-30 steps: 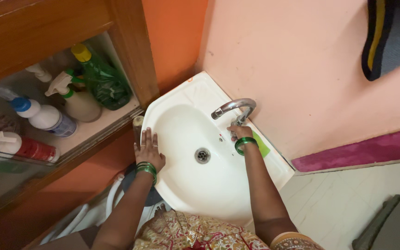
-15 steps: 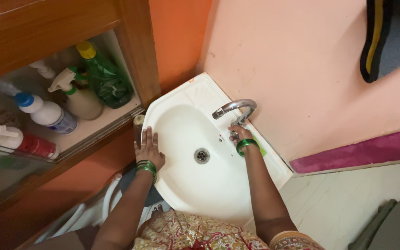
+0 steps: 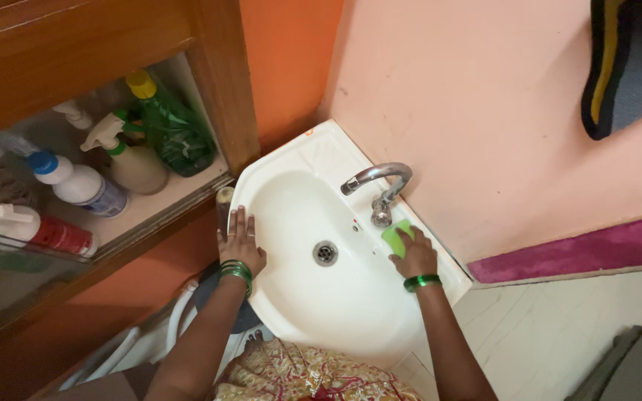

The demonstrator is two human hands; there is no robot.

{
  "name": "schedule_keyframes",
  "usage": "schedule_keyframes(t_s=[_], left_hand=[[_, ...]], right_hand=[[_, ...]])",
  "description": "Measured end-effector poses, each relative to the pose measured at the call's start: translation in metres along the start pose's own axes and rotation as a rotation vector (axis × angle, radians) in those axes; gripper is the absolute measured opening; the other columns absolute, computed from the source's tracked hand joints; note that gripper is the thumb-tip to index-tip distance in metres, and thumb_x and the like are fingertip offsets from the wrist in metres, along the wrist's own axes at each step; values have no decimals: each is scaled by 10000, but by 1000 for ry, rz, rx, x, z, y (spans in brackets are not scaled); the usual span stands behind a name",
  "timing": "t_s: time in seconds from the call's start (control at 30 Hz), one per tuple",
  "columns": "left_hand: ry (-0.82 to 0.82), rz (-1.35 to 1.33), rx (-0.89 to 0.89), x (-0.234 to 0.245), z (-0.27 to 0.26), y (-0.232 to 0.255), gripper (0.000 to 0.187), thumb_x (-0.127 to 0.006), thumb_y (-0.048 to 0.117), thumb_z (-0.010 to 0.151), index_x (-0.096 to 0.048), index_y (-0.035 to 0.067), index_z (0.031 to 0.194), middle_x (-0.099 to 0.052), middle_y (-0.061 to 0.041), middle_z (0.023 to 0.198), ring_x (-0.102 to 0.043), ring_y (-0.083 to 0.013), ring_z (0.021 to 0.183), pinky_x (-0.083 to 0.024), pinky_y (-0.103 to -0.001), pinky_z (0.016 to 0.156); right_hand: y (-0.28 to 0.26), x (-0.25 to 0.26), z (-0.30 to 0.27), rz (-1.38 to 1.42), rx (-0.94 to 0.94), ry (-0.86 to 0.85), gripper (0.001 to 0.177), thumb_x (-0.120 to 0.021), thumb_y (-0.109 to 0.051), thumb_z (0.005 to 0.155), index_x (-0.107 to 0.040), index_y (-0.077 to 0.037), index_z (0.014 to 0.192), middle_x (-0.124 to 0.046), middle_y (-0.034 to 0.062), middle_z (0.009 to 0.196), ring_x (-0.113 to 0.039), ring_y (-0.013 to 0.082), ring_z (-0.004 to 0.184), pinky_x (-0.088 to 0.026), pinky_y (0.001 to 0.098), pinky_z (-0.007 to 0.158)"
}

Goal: The person scrubs the interior basin and rim of a white bathroom sink using a green sponge. They wipe the surface in circular and back-and-forth motions, covering the basin, the drain area, and the edges around the faucet.

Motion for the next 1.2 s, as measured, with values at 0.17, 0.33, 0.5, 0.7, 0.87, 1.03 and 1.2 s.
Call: schedule_keyframes(t_s=[0.17,0.33,0.5,0.7,0.87,1.03,1.2], left_hand=[[39,14,-5,-2,-2,0,895,-577,354,856,-177,138,1626,68,-76,1721,33,-241,1582,-144,-594,1229],[42,2,-6,-2,-3,0,901,-584,349,854,-178,141,1631,69,-79,1725,32,-242,1584,-158,-597,1227],[-2,18,-5,3,-2,1,892,-574,353,872,-160,137,1632,93,-84,1721,52,-247,1583,-154,-593,1227],[-55,28,3,7,-5,2,908,-564,362,890,-107,142,1644,130,-84,1720,81,-248,1579,-140,-588,1235],[-61,36,-4,8,-4,2,897,-550,355,902,-88,131,1638,149,-98,1713,117,-255,1577,-125,-584,1233],[-62,12,-5,8,-5,1,902,-553,350,899,-94,126,1642,144,-89,1717,112,-248,1579,-125,-580,1241],[-37,-7,-5,6,-5,0,891,-555,341,894,-114,129,1639,137,-84,1720,104,-251,1579,-120,-577,1242]], right_hand=[[29,-20,3,209,-129,200,492,-790,-223,791,-704,-176,1274,-677,120,1278,-634,312,1154,-524,422,993],[46,16,41,905,-283,359,396,-682,-239,917,-739,-91,1279,-776,151,1083,-724,239,951,-565,361,876],[-25,104,69,803,168,664,443,-728,-305,986,-667,-62,1350,-614,147,1236,-569,315,1197,-506,391,973],[-142,155,73,139,259,598,284,-739,-431,865,-792,-161,932,-706,35,963,-576,325,1069,-398,495,929],[-169,152,71,-120,631,615,397,-714,-539,853,-730,-156,748,-681,16,817,-626,254,917,-385,560,975],[-78,96,126,481,379,736,424,-571,-441,1083,-755,-113,887,-699,70,792,-663,294,791,-499,473,882],[-15,-5,158,1841,-168,370,566,-507,-572,1040,-701,-42,987,-694,68,866,-643,213,778,-547,368,716]])
Point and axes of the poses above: each hand's wrist, its own z-axis towards the middle knuckle, its own x-axis out of the back of the hand, y = z × x, the point moved 3 cm from there along z, towards the middle knuckle
